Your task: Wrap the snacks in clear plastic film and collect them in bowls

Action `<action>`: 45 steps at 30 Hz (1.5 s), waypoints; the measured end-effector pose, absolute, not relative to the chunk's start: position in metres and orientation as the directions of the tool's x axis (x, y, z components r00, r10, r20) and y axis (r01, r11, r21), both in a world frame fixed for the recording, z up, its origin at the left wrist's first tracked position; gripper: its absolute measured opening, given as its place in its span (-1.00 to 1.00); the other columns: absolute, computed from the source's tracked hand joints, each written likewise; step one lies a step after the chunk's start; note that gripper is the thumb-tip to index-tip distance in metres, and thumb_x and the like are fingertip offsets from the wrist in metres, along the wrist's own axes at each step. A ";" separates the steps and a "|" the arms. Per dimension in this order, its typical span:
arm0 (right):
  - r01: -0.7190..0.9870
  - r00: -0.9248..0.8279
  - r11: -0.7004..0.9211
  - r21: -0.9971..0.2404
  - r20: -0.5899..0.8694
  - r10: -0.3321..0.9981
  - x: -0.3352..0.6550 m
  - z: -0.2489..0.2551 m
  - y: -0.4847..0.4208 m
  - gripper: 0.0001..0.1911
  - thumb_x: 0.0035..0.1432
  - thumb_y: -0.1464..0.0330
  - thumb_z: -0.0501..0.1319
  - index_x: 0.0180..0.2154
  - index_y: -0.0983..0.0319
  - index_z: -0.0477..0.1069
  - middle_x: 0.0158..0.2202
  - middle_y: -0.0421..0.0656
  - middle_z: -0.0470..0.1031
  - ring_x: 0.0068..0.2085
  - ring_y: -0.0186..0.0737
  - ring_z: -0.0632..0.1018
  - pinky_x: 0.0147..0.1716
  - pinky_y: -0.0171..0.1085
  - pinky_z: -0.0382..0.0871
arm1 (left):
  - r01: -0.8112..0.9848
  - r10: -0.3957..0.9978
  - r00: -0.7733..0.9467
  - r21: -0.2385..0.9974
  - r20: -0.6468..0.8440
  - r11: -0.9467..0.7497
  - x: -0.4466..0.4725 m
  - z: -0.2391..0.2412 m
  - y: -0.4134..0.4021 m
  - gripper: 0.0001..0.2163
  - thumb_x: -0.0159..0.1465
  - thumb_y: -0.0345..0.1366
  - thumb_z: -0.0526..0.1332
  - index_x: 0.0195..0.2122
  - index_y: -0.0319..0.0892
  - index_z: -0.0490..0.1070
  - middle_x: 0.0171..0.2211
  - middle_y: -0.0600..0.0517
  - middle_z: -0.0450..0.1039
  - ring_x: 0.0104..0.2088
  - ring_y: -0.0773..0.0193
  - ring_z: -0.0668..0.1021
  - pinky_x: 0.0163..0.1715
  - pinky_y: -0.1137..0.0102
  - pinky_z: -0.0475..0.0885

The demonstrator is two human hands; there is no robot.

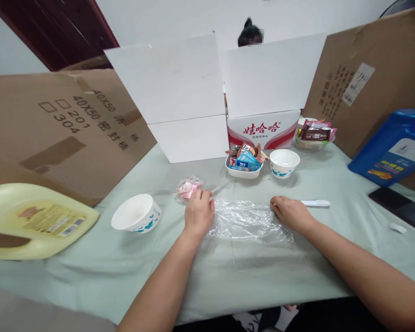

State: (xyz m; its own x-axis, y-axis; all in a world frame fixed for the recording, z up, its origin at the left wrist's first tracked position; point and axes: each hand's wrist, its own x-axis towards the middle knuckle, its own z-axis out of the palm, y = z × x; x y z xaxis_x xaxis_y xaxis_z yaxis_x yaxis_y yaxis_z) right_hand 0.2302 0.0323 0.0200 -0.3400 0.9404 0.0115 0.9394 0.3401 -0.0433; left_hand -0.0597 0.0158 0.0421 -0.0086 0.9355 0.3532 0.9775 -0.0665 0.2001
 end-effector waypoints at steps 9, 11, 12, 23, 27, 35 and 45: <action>0.955 -0.290 0.291 -0.049 0.029 0.957 0.243 0.027 0.038 -0.74 0.30 0.35 -0.01 -0.08 0.21 0.38 -0.09 -0.06 0.53 -0.22 -0.11 0.57 -0.32 -0.24 0.28 | 0.711 0.781 0.617 0.355 0.101 -0.607 -0.045 0.031 0.009 -0.74 0.16 -0.24 0.33 -0.11 -0.08 0.46 -0.07 -0.03 0.41 0.00 0.12 0.40 0.03 0.28 0.32; 0.971 -0.238 0.238 -0.024 0.013 0.971 0.250 0.034 0.039 -0.74 0.27 0.38 0.02 -0.08 0.23 0.39 -0.10 -0.02 0.53 -0.23 -0.06 0.56 -0.31 -0.20 0.31 | 0.721 0.785 0.611 0.339 0.097 -0.604 -0.047 0.029 0.010 -0.67 0.17 -0.22 0.33 -0.03 -0.06 0.43 0.04 -0.05 0.36 0.10 0.08 0.35 0.11 0.22 0.26; 0.974 -0.225 0.225 -0.014 0.025 0.974 0.251 0.037 0.038 -0.74 0.25 0.40 0.03 -0.09 0.24 0.41 -0.12 0.00 0.53 -0.21 -0.04 0.56 -0.28 -0.18 0.32 | 0.727 0.786 0.611 0.329 0.090 -0.603 -0.047 0.028 0.010 -0.64 0.18 -0.21 0.32 0.01 -0.05 0.41 0.09 -0.06 0.33 0.14 0.06 0.32 0.14 0.18 0.23; 0.661 -0.742 0.727 -0.186 -0.023 0.670 0.207 0.005 -0.001 0.07 0.02 -0.28 0.03 0.33 0.31 0.01 0.36 0.15 -0.04 0.34 0.41 -0.13 0.19 0.34 -0.18 | 0.854 0.859 0.506 0.189 -0.081 -0.485 -0.048 0.009 0.021 -0.41 0.31 0.01 0.11 0.32 -0.01 0.05 0.39 -0.07 -0.12 0.37 -0.05 -0.05 0.29 -0.04 -0.11; 0.728 -0.677 0.662 -0.180 -0.033 0.735 0.220 0.015 0.004 0.10 -0.01 -0.28 0.08 0.33 0.32 0.02 0.37 0.17 -0.10 0.35 0.37 -0.16 0.22 0.30 -0.25 | 0.911 0.924 0.362 0.160 0.127 -0.379 -0.053 0.022 0.020 -0.47 0.28 -0.08 0.17 0.24 -0.13 0.18 0.33 -0.18 0.02 0.33 -0.11 0.06 0.25 -0.04 0.02; 0.629 -0.761 0.702 -0.333 -0.082 0.643 0.247 0.052 0.014 -0.64 -0.04 0.28 0.39 -0.15 0.19 0.50 0.15 -0.01 0.35 0.14 0.05 0.37 0.08 -0.05 0.26 | 0.870 0.842 0.481 0.258 -0.246 -0.421 -0.062 0.065 -0.007 -0.75 -0.08 -0.25 0.44 -0.40 -0.13 0.44 -0.27 0.02 0.40 -0.15 0.07 0.43 -0.20 0.30 0.36; 0.576 -0.784 0.711 -0.404 -0.026 0.620 0.259 0.062 0.019 -0.81 -0.02 0.56 0.13 -0.39 0.21 0.44 -0.17 -0.11 0.53 -0.13 -0.16 0.50 -0.12 -0.23 0.32 | 0.768 0.825 0.539 0.502 -0.169 -0.398 -0.087 0.070 0.002 -0.85 0.04 -0.50 0.08 -0.41 -0.15 0.35 -0.36 0.07 0.43 -0.31 0.25 0.46 -0.30 0.41 0.32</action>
State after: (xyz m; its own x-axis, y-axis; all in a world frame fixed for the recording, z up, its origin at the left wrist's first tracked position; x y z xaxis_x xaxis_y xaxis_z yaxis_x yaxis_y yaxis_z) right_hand 0.2592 0.0189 0.0616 -0.7838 0.6205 -0.0256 0.5758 0.7107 -0.4042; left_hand -0.0867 0.0022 0.0701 0.5386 0.8254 -0.1695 0.7680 -0.3981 0.5017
